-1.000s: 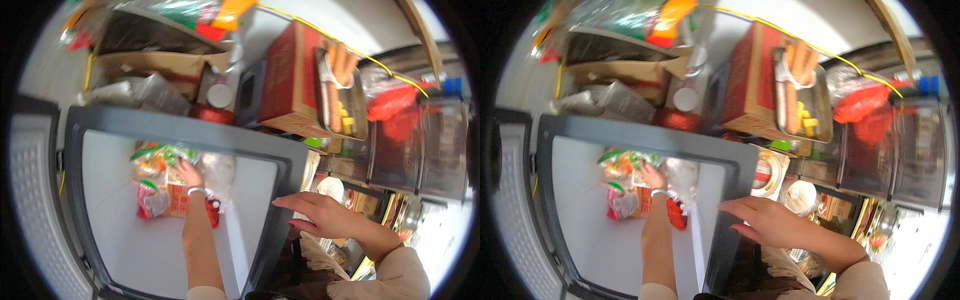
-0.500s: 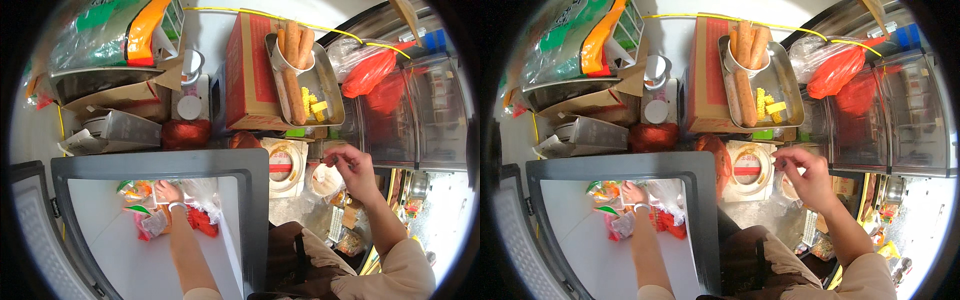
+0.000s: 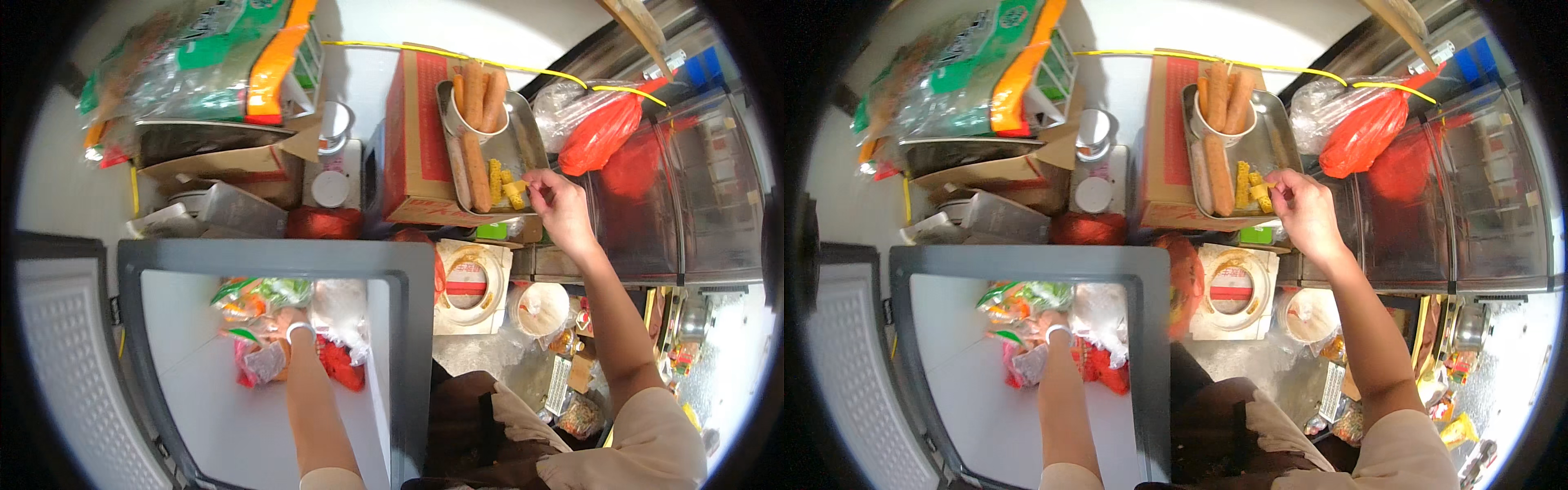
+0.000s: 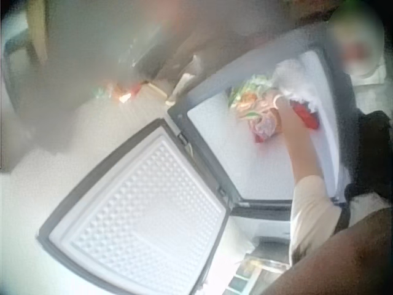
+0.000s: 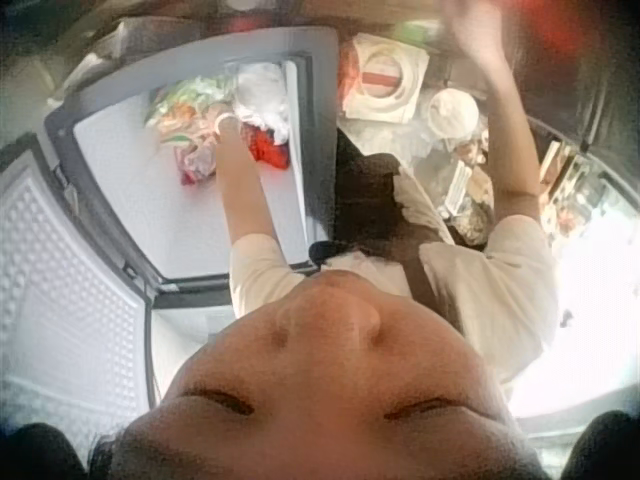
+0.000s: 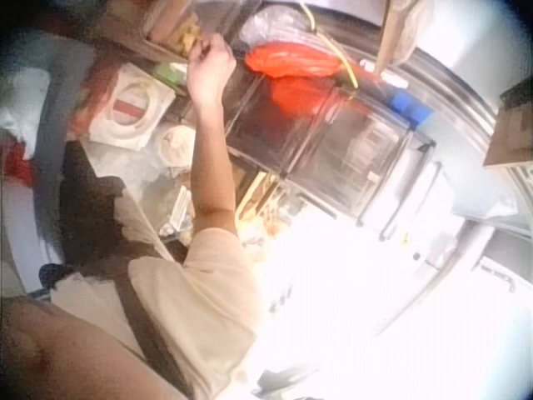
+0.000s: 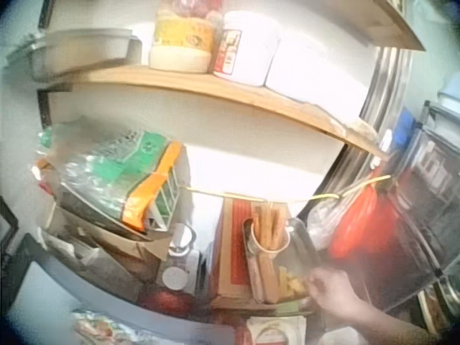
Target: The person removes a package from a cabinet, opens a plastic bag of food using scissors, and organizes various frozen food items inside a chest freezer. They then handle skewered food items on a tray and place them into a large pot of simmering broth.
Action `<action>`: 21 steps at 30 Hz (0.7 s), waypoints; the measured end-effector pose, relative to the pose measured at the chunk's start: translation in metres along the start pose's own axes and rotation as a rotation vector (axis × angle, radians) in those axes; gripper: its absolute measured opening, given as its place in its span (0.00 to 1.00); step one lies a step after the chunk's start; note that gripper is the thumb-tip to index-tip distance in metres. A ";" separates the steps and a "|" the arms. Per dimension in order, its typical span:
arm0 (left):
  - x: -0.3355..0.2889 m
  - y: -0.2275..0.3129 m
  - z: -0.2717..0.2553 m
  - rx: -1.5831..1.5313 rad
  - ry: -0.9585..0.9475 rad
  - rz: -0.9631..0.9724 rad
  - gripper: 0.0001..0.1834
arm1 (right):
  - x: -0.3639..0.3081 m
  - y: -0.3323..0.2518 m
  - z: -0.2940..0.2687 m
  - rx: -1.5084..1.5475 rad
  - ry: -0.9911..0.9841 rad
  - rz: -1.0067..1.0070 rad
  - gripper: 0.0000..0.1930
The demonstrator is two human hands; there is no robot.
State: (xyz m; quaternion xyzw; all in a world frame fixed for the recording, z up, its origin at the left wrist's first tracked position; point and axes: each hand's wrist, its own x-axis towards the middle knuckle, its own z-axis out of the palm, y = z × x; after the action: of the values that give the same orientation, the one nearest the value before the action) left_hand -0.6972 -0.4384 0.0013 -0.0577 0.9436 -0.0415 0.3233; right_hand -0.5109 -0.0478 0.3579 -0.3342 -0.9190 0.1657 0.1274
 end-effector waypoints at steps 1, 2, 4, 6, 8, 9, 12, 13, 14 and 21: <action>0.012 -0.020 0.018 0.138 -0.018 0.237 0.22 | 0.001 -0.012 -0.002 0.016 -0.023 -0.023 0.09; 0.027 -0.059 0.035 0.285 0.015 0.452 0.20 | 0.007 -0.035 0.004 0.124 -0.036 -0.065 0.09; 0.001 -0.076 0.043 0.172 -0.011 0.422 0.23 | 0.003 -0.055 0.007 0.227 -0.023 -0.106 0.09; -0.073 -0.055 0.002 -0.291 -0.075 0.218 0.32 | -0.008 -0.033 -0.014 0.078 0.004 -0.113 0.10; -0.123 -0.091 -0.021 -0.410 -0.194 0.230 0.31 | 0.006 -0.021 -0.020 0.045 -0.012 -0.225 0.10; -0.153 -0.114 -0.024 -0.472 -0.143 0.283 0.30 | 0.013 -0.020 -0.024 0.078 -0.031 -0.178 0.10; -0.260 -0.160 -0.084 -0.452 -0.023 0.229 0.27 | 0.024 -0.051 -0.027 0.360 -0.028 -0.079 0.08; -0.299 -0.175 -0.100 -0.422 -0.014 0.173 0.27 | 0.018 -0.070 -0.022 0.427 -0.045 -0.098 0.08; -0.327 -0.194 -0.103 -0.455 0.100 0.198 0.26 | 0.010 -0.088 -0.012 0.487 -0.074 -0.118 0.08; -0.499 -0.308 -0.115 -0.609 0.695 0.045 0.22 | -0.108 -0.345 -0.038 0.757 -0.366 -0.760 0.22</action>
State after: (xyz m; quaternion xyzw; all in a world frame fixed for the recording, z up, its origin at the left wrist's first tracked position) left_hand -0.3511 -0.6712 0.4295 -0.1122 0.9663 0.2278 -0.0429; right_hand -0.6141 -0.3593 0.5138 0.1235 -0.8583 0.4816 0.1274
